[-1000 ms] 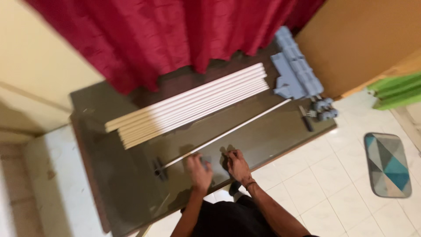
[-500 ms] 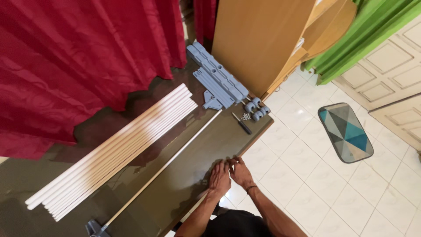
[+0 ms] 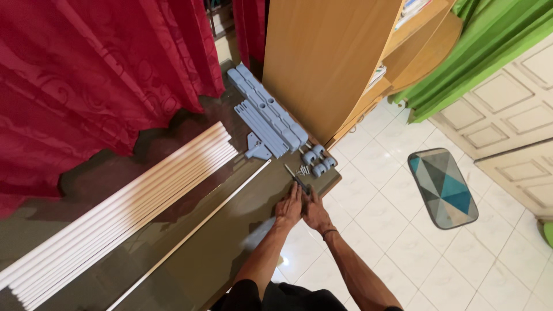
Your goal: The person assembles a curtain rod system on a glass table. They insert white rods into grey brackets, attach end caps, and use a screwdriver to secure components. The person repeatedly handles rods and brackets, aligning and fastening them together.
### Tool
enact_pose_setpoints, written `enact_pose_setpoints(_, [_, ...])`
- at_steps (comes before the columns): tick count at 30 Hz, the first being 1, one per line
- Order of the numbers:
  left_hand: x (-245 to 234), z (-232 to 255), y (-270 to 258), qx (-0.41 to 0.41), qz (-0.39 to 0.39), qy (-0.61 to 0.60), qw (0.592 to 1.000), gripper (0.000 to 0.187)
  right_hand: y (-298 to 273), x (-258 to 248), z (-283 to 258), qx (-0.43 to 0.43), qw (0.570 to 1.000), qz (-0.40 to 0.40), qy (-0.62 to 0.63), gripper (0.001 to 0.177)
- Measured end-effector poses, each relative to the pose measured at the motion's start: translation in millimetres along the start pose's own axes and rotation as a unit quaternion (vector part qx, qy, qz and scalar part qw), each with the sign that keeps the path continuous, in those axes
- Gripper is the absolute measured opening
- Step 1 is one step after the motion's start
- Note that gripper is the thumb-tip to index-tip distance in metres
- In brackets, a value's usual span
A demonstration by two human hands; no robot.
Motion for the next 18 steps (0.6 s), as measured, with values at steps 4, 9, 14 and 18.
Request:
enact_pose_setpoints(4, [-15,6,17,0.003,-0.004,0.054,0.999,0.084,8,0,2,-0.020,0.999,-0.030,-0.041,0.064])
enact_pose_setpoints(9, [-22,7,-1,0.013,-0.029,0.001,1.000,0.078,-1,-2,12,0.031,0.997,0.004,0.069,0.037])
enact_pose_setpoints(14, [-23,-1,-44,0.029,0.112,-0.108,0.987,0.056,0,0,-1,0.024,0.996,0.019,0.090,0.017])
enact_pose_setpoints(18, [-13,-22,-77,0.037,0.126,-0.146,0.981,0.057,-3,11,-11,0.079,0.979,0.033,0.185,0.030])
Point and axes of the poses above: each hand's wrist, its own y-axis towards the middle knuckle, its own x-axis out of the palm, z = x × y, the point moved 7 cm from there along y, towards the middle knuckle, and after that the axes turned 10 degrees about -z, right-handed, at the moved point
